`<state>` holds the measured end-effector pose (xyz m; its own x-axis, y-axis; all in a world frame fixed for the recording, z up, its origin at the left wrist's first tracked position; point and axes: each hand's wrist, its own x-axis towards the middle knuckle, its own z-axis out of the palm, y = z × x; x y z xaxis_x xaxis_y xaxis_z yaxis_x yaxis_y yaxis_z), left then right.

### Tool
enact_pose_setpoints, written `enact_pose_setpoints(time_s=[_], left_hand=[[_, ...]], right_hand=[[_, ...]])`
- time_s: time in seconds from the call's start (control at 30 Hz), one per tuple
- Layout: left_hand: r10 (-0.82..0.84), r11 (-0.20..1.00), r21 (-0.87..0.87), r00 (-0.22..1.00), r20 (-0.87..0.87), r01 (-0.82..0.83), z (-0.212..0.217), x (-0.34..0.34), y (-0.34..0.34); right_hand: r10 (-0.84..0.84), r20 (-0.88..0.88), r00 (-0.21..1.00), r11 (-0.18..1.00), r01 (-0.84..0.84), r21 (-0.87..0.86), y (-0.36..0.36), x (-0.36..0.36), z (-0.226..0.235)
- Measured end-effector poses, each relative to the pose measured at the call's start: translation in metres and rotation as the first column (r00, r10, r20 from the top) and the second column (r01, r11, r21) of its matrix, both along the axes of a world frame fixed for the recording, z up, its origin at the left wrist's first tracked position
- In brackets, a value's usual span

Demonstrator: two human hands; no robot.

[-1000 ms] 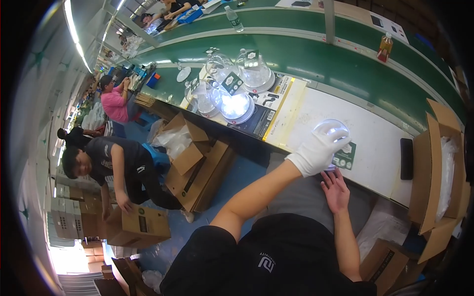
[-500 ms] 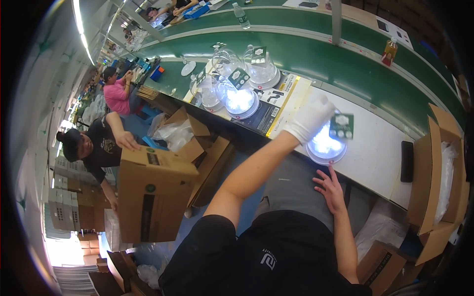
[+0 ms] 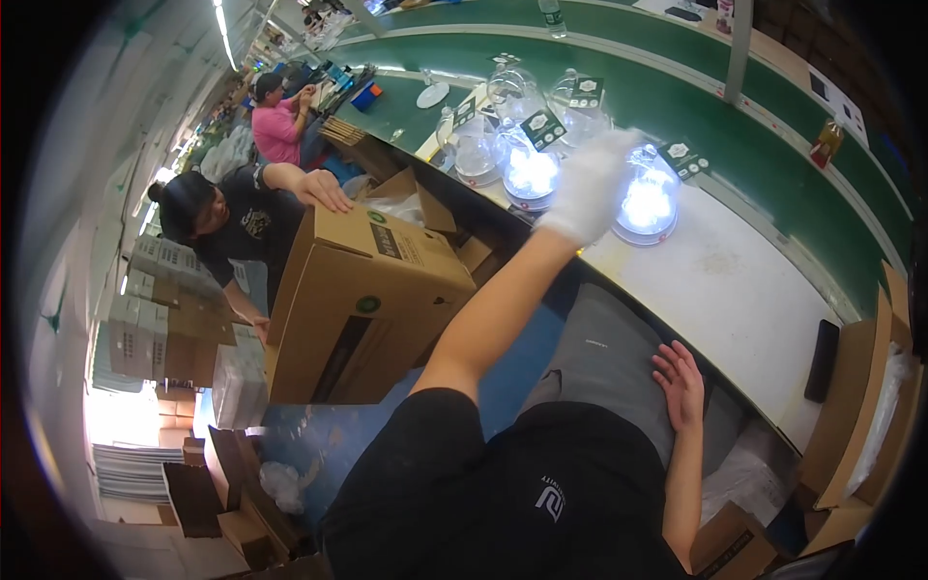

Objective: Packing decorative light fixtures into cardboard boxes on a factory assembly line.

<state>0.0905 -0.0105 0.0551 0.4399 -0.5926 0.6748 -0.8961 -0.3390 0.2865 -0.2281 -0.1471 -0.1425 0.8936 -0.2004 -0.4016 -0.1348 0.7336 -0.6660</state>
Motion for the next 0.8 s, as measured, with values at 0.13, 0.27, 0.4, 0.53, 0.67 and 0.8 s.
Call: enact_pose_setpoints(time_s=[0.13, 0.27, 0.4, 0.53, 0.67, 0.8], left_hand=[[0.723, 0.683, -0.094, 0.689, -0.045, -0.724, 0.071, -0.065, 0.148], [0.883, 0.251, 0.387, 0.374, 0.285, -0.887, 0.04, -0.096, 0.371], [0.948, 0.283, 0.552, 0.316, -0.036, -0.785, 0.053, -0.081, 0.434], [0.818, 0.552, 0.39, 0.568, -0.084, -0.737, 0.041, -0.08, 0.448], [0.792, 0.61, 0.285, 0.579, -0.193, -0.74, 0.086, -0.122, 0.394], [0.674, 0.698, 0.076, 0.616, -0.407, -0.712, 0.168, -0.198, 0.317]], right_hand=[[-0.083, -0.008, 0.997, 0.997, 0.083, 0.007, -0.006, -0.008, 0.002], [-0.036, -0.018, 0.999, 0.999, 0.036, 0.02, 0.003, 0.01, 0.004], [0.028, 0.018, 0.999, 0.999, -0.028, 0.037, 0.011, 0.014, 0.008], [0.091, 0.007, 0.996, 0.995, -0.091, -0.031, 0.018, 0.016, 0.014], [0.106, 0.012, 0.994, 0.985, -0.103, -0.141, 0.016, 0.013, 0.02], [0.14, 0.237, 0.961, 0.914, -0.034, -0.404, 0.016, 0.005, 0.075]])
